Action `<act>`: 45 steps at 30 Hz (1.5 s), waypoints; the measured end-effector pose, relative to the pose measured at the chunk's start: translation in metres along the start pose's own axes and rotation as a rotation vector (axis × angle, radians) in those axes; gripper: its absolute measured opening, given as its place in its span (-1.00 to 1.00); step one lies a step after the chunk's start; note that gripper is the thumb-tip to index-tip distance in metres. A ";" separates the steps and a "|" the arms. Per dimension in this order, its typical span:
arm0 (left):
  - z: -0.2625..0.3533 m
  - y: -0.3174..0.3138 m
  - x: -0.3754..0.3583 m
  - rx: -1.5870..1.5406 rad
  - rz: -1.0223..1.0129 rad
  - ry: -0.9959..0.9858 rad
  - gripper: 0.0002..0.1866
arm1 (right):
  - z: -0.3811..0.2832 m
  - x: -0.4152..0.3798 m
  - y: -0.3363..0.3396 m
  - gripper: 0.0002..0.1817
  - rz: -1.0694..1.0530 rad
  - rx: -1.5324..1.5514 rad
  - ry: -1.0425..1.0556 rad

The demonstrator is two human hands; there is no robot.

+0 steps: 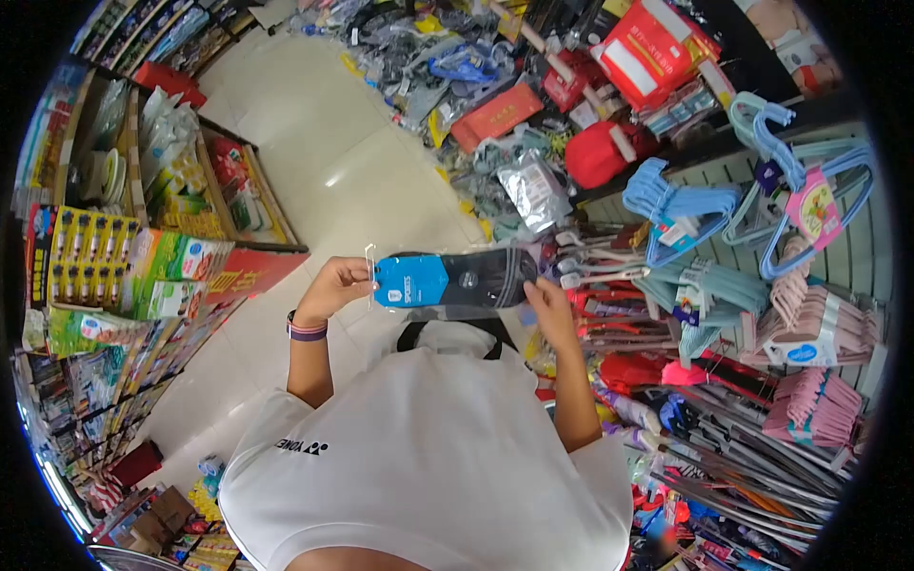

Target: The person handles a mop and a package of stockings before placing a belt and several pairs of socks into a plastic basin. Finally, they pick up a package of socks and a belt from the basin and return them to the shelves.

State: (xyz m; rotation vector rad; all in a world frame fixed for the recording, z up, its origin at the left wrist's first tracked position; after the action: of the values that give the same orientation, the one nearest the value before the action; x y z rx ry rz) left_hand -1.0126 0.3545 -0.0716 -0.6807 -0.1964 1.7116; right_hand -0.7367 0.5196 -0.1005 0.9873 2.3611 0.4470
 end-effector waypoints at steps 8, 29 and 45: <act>0.043 -0.023 0.084 0.002 -0.221 0.015 -0.85 | -0.002 0.044 0.023 -0.77 -0.080 0.506 -0.118; 0.243 0.296 0.143 -0.304 0.265 -0.441 -0.72 | -0.255 0.364 -0.119 -0.79 -0.085 0.746 0.068; 0.277 0.398 0.258 -0.555 0.444 -0.310 -0.66 | -0.263 0.596 0.045 -0.83 0.635 0.925 -0.049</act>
State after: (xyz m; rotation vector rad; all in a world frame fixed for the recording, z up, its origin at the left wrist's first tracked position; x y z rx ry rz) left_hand -1.5218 0.5543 -0.1226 -0.9042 -0.8098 2.2127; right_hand -1.2179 0.9603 -0.0762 2.1327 2.1401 -0.5259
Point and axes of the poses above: each hand's wrist, its own x-axis towards the middle knuckle, its own y-axis out of the back of the hand, z = x × y, the point moved 8 cm from there along x, towards the middle knuckle, and after that the axes turned 15 degrees about -x, right-handed, at the moved point
